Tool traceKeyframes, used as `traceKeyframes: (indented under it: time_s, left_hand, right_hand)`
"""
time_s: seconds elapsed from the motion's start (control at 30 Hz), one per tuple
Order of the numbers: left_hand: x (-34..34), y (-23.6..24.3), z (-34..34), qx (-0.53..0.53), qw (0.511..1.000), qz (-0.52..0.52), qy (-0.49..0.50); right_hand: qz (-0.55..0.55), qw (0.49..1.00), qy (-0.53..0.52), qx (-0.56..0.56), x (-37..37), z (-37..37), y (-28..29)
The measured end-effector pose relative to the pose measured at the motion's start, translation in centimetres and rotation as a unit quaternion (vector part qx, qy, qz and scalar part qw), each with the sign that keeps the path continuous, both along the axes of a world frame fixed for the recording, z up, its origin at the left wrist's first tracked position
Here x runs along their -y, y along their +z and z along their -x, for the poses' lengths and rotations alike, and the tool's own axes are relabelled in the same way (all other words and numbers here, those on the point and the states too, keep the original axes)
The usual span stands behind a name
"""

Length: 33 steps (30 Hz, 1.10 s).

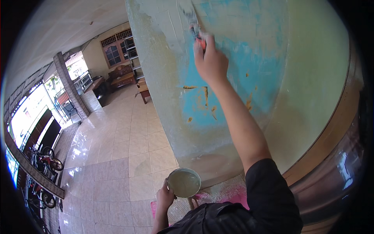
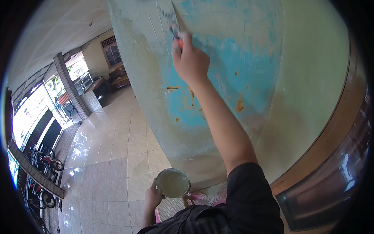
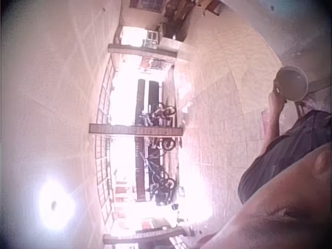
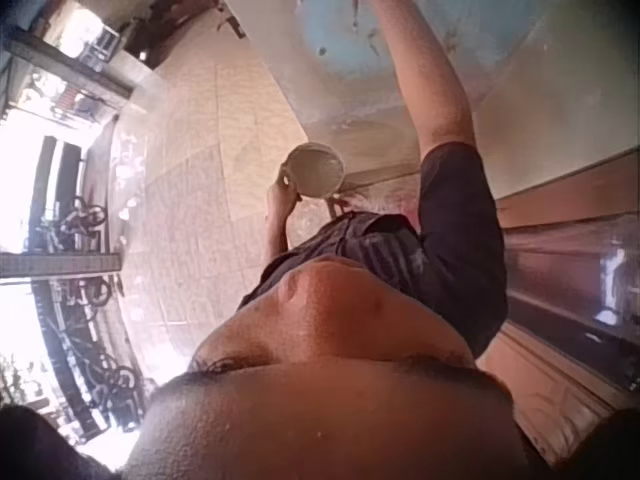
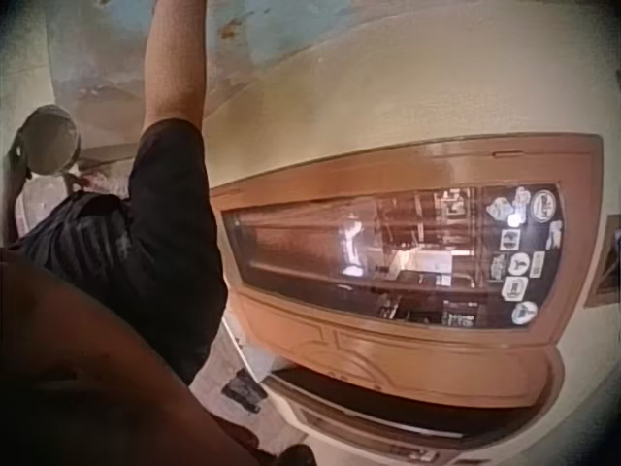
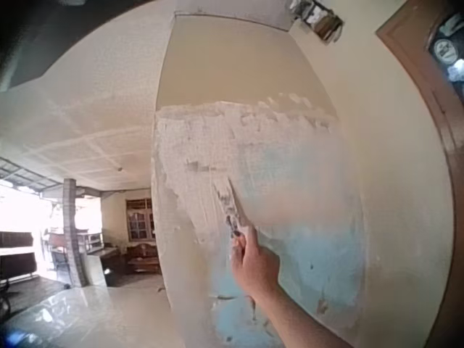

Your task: The person applies putty to a wall with a scraper, taking the putty from a bucket and spreading it onto the wall.

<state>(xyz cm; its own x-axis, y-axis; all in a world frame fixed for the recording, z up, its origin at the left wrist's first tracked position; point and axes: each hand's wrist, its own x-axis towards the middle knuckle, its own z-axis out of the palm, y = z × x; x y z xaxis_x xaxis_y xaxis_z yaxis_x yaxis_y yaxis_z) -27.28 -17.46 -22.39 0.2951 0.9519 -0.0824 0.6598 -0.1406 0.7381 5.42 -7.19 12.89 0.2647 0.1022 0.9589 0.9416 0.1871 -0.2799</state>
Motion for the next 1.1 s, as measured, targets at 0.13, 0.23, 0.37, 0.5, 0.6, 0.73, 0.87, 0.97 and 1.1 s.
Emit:
traceKeyframes:
  time_s: [0.13, 0.23, 0.37, 0.5, 0.6, 0.73, 0.87, 0.97, 1.1]
  left_hand:
    - [-0.3, -1.2, 0.5, 0.011, 1.000, -0.001, 0.003]
    - [-0.2, -0.8, -0.4, 0.029, 1.000, 0.004, -0.010]
    - [-0.2, -0.9, -0.2, 0.033, 0.999, 0.015, -0.015]
    - [-0.3, -0.4, -1.2, 0.075, 0.996, 0.038, -0.020]
    - [-0.7, 0.0, -2.5, 0.108, 0.993, 0.041, -0.019]
    - [-0.4, 3.0, -5.6, 0.237, 0.966, 0.096, -0.038]
    - [0.5, 4.5, -9.2, 0.279, 0.954, 0.093, -0.051]
    - [1.0, 4.1, -11.4, 0.280, 0.954, 0.082, -0.066]
    - [3.5, 6.2, -14.8, 0.293, 0.950, 0.063, -0.084]
  right_hand:
    - [0.088, 0.996, -0.009, -0.012, -0.8, -1.5, -16.8]
    - [0.143, 0.986, 0.054, -0.070, 2.2, -2.0, -28.8]
    - [0.278, 0.935, 0.142, -0.169, 9.3, 0.3, -36.3]
    - [0.310, 0.900, 0.203, -0.231, 13.4, 0.9, -39.7]
    - [0.349, 0.862, 0.263, -0.257, 14.5, 1.6, -39.0]
    - [0.299, 0.860, 0.306, -0.280, 14.4, 1.2, -38.8]
    - [0.197, 0.850, 0.336, -0.354, 14.4, -1.1, -38.5]
    - [0.138, 0.862, 0.329, -0.359, 15.3, -2.3, -36.3]
    - [0.090, 0.809, 0.390, -0.431, 17.1, -5.0, -33.9]
